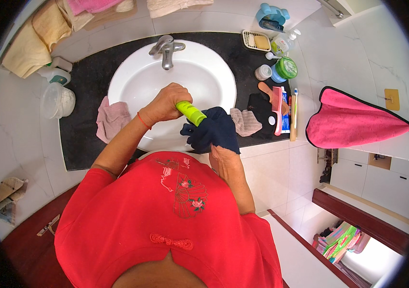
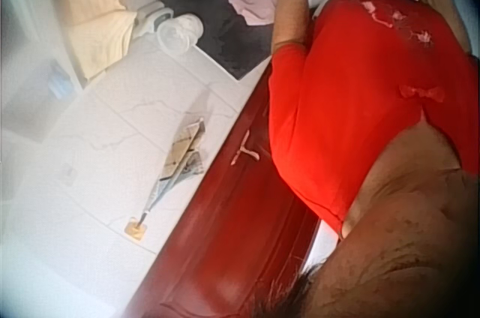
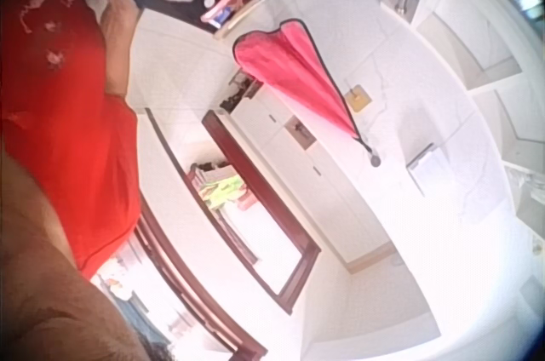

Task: The person wipes down several toiletry bottles and a comb with a cloth, then places them back onto a bathroom shelf.

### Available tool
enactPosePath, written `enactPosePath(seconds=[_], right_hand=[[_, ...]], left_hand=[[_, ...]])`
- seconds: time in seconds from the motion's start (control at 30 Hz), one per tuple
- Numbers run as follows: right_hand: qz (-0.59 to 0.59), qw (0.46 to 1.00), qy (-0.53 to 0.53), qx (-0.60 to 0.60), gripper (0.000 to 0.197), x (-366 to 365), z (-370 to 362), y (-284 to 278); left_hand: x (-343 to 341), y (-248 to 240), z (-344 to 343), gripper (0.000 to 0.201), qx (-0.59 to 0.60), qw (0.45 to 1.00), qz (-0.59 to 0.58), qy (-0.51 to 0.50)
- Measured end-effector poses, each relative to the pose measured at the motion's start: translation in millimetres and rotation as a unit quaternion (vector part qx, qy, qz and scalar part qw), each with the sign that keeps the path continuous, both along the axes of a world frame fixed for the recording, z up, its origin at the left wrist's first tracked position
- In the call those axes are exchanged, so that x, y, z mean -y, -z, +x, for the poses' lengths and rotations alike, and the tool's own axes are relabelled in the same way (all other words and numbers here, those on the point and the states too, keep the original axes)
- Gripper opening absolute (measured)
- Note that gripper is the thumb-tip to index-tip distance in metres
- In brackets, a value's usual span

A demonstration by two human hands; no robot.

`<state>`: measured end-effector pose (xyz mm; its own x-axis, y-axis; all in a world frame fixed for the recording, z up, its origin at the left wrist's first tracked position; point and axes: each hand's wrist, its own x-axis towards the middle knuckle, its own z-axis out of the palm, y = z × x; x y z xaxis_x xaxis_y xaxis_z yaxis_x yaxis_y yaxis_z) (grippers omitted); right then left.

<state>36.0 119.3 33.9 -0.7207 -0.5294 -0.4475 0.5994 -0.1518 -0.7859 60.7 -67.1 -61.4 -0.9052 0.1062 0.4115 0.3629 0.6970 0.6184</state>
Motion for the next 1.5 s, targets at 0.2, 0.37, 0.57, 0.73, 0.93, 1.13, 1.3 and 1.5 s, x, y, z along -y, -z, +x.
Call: enactPosePath(seconds=[0.2,0.37,0.57,0.73,0.93,1.13,1.3,1.5], right_hand=[[0.002,0.999,-0.039,-0.026,0.013,-5.1,-2.7,4.3],[0.148,0.955,-0.13,-0.222,0.019,-3.9,-8.8,4.0],[0.191,0.728,-0.185,-0.632,0.025,-10.0,-17.1,22.9],[0.138,0.839,-0.103,-0.516,0.026,-13.6,-17.2,31.4],[0.086,0.811,-0.038,-0.577,0.022,-9.5,-22.2,31.9],[0.147,0.785,-0.137,-0.586,0.027,-12.0,-22.8,27.9],[0.148,0.957,-0.049,-0.244,0.037,-0.6,0.1,13.1],[0.127,0.939,-0.095,-0.304,0.034,-7.6,-2.9,8.5]], left_hand=[[1.4,-2.1,0.6,0.021,0.002,1.0,-0.015,0.001],[0.1,-5.3,0.5,0.019,0.013,1.0,-0.018,0.004],[-3.8,-2.3,5.0,0.013,0.188,0.975,0.068,0.094],[-11.6,1.0,10.0,0.016,0.158,0.975,0.146,0.054],[-34.8,1.6,16.6,0.014,0.133,0.942,0.307,0.002],[-36.6,5.4,18.7,0.028,0.089,0.951,0.293,-0.029],[-41.4,-4.0,17.8,0.039,0.015,0.984,0.177,-0.018],[-36.8,-26.7,19.1,0.038,0.073,0.976,0.198,0.051]])
